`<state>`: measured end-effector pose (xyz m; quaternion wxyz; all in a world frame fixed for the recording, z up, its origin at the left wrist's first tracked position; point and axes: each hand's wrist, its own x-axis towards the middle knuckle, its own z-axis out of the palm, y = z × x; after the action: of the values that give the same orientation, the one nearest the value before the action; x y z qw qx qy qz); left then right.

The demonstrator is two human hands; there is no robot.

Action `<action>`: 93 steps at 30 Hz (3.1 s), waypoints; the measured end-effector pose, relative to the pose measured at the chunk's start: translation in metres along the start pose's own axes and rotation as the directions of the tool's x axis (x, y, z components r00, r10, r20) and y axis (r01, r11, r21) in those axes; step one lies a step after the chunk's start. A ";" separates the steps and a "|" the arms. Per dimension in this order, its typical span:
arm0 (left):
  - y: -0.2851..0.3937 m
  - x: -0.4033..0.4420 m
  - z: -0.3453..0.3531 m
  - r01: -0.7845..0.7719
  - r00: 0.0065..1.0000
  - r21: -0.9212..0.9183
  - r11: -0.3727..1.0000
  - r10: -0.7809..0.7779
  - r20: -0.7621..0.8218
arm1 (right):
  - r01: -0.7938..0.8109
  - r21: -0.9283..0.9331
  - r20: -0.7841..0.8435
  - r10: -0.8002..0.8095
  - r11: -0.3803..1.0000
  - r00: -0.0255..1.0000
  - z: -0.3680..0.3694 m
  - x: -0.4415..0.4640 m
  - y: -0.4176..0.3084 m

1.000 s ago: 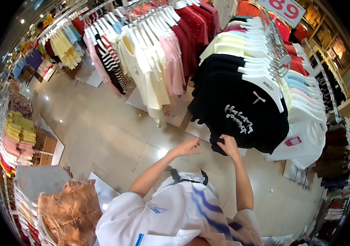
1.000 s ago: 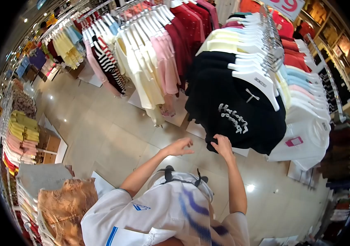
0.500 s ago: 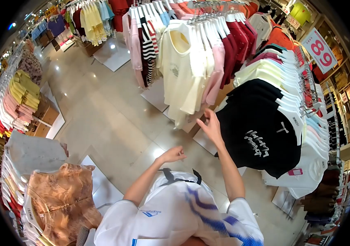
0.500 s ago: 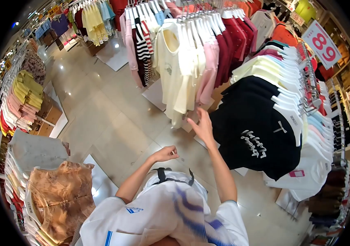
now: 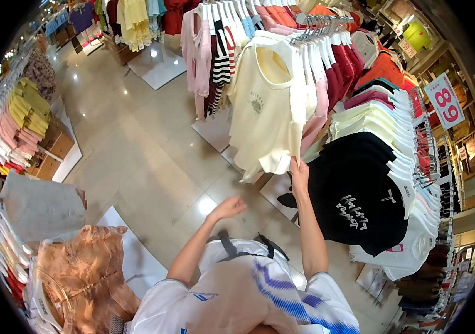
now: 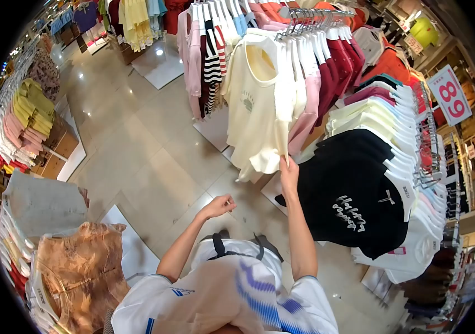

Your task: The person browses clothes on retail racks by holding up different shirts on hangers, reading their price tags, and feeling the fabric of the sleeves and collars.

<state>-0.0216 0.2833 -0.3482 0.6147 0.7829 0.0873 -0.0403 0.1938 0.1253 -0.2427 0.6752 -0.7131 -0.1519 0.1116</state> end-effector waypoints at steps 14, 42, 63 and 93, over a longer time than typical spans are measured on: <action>0.186 0.183 -0.200 -0.377 0.766 0.415 0.828 0.531 -0.364 | 0.326 -0.670 0.140 -0.318 0.667 0.938 -0.053 -0.005 -0.048; 0.273 0.337 -0.380 -0.746 0.664 0.541 0.388 0.501 0.556 | 0.189 -0.783 -0.192 -0.520 0.592 0.833 0.088 0.055 -0.191; 0.319 0.382 -0.354 -0.831 0.507 0.527 0.178 0.631 0.587 | 0.124 -0.679 -0.370 -0.483 0.724 0.793 0.084 0.093 -0.194; 0.304 0.382 -0.334 -0.817 0.563 0.516 0.259 0.557 0.611 | 0.247 -0.753 -0.080 -0.457 0.610 0.886 0.033 0.117 -0.210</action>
<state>0.3955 0.5704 -0.0420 0.1813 0.8992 -0.3897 0.0821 0.2768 0.2083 -0.0297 0.3599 -0.8839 -0.2304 -0.1899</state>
